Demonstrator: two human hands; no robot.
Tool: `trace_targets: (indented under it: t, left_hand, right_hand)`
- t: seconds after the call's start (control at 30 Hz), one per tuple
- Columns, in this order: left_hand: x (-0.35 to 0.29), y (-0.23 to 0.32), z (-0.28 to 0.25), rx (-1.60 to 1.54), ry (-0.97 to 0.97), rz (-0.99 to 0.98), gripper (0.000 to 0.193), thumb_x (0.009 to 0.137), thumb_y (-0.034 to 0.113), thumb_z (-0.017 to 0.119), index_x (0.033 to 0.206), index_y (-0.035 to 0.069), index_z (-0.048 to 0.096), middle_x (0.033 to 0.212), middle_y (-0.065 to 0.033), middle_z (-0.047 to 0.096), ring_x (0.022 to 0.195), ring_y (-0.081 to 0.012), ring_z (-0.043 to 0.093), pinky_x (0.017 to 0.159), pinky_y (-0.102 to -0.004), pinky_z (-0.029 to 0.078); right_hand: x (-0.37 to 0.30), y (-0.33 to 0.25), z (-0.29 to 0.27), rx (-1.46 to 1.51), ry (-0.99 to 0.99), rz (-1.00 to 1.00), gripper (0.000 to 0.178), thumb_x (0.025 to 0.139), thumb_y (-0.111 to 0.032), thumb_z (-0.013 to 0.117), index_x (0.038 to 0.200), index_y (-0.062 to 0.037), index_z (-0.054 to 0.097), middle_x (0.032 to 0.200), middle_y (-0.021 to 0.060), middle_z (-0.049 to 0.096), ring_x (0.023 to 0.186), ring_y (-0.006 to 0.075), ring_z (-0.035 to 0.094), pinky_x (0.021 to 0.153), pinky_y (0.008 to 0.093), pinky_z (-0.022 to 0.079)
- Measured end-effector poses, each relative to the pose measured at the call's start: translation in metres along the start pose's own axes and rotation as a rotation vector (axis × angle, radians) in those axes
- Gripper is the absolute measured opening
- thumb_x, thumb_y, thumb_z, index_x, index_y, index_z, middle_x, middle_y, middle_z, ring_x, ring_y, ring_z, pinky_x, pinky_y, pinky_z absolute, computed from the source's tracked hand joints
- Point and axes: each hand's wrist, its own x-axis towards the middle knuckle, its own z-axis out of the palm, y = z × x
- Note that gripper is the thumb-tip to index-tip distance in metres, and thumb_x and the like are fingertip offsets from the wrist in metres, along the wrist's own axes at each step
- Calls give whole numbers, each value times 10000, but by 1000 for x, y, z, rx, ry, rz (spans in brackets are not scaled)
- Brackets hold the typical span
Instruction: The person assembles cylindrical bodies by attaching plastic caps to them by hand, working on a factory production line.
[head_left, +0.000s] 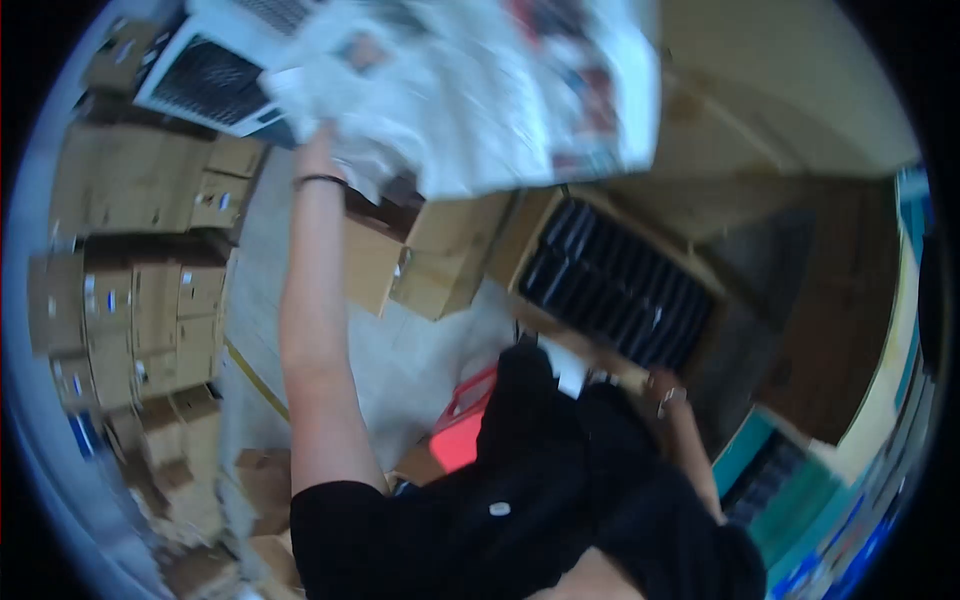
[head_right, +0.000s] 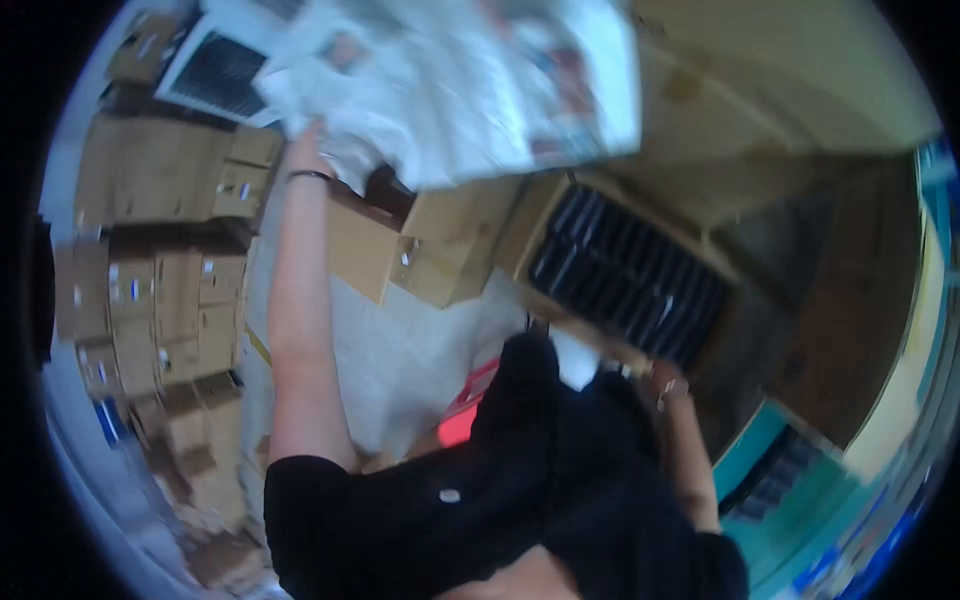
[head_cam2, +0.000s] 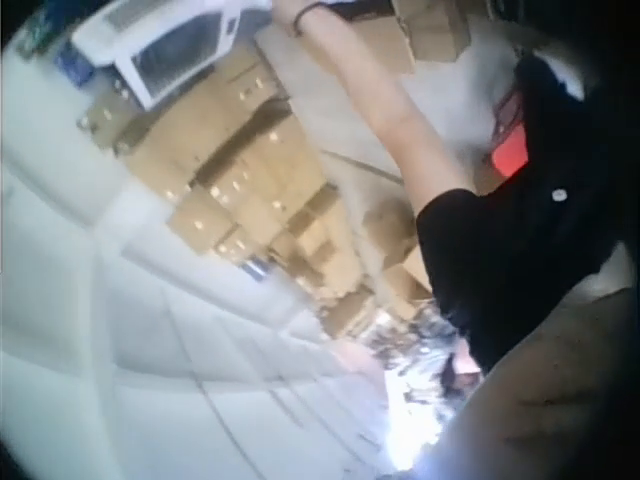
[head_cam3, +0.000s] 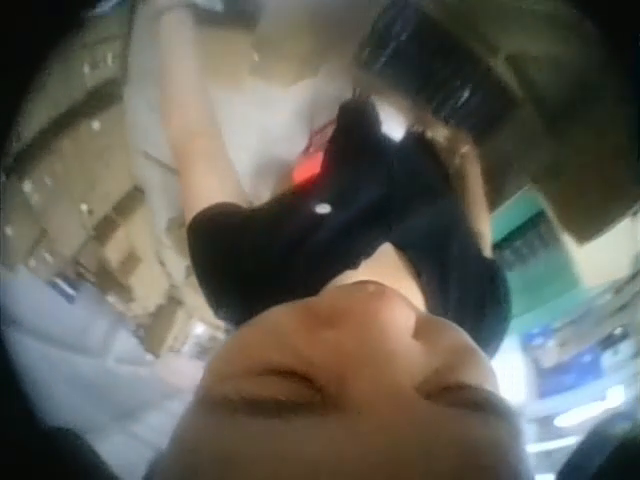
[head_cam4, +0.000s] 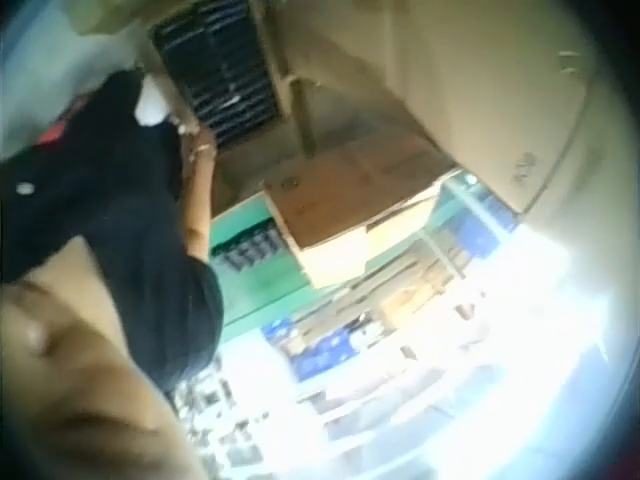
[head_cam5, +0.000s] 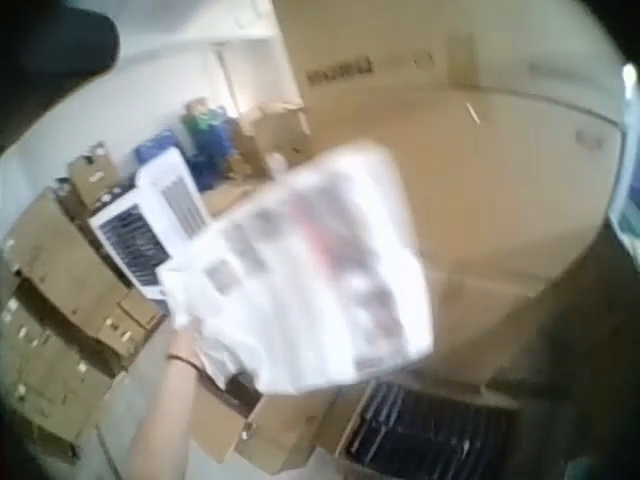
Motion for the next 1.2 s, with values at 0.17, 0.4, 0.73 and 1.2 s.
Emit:
trace_targets:
  t: [0.17, 0.4, 0.73, 1.2]
  left_hand:
    - [127, -80, -13, 273, 210, -148, 312, 780, 123, 520, 1036, -53, 534, 1016, -177, 582, 907, -287, 577, 789, -392, 458]
    - [208, -219, -95, 611, 524, -333, 306, 768, 158, 473, 951, -60, 587, 1000, -191, 603, 897, -295, 595, 742, -386, 460]
    - [116, -239, -24, 583, 484, -444, 347, 786, 223, 518, 979, -58, 584, 951, -171, 612, 839, -257, 604, 724, -339, 475]
    - [148, -288, -89, 777, 435, -541, 1155, 497, 430, 802, 1322, -20, 131, 1277, -209, 365, 1083, -305, 465, 923, -395, 387]
  right_hand:
    - [37, 41, 100, 253, 161, 239, 265, 718, -224, 565, 931, -72, 605, 780, 153, 626, 679, 288, 613, 629, 368, 492]
    - [-4, -41, 130, 530, 127, 458, 263, 732, -242, 536, 909, -63, 614, 715, 115, 629, 612, 218, 621, 621, 339, 488]
    - [2, -51, 115, 510, 228, 424, 274, 748, -253, 547, 948, -77, 605, 708, 117, 616, 620, 214, 618, 601, 316, 486]
    - [16, -95, 91, 589, 131, 438, 289, 721, -201, 596, 988, -90, 596, 932, 143, 619, 884, 306, 586, 781, 375, 464]
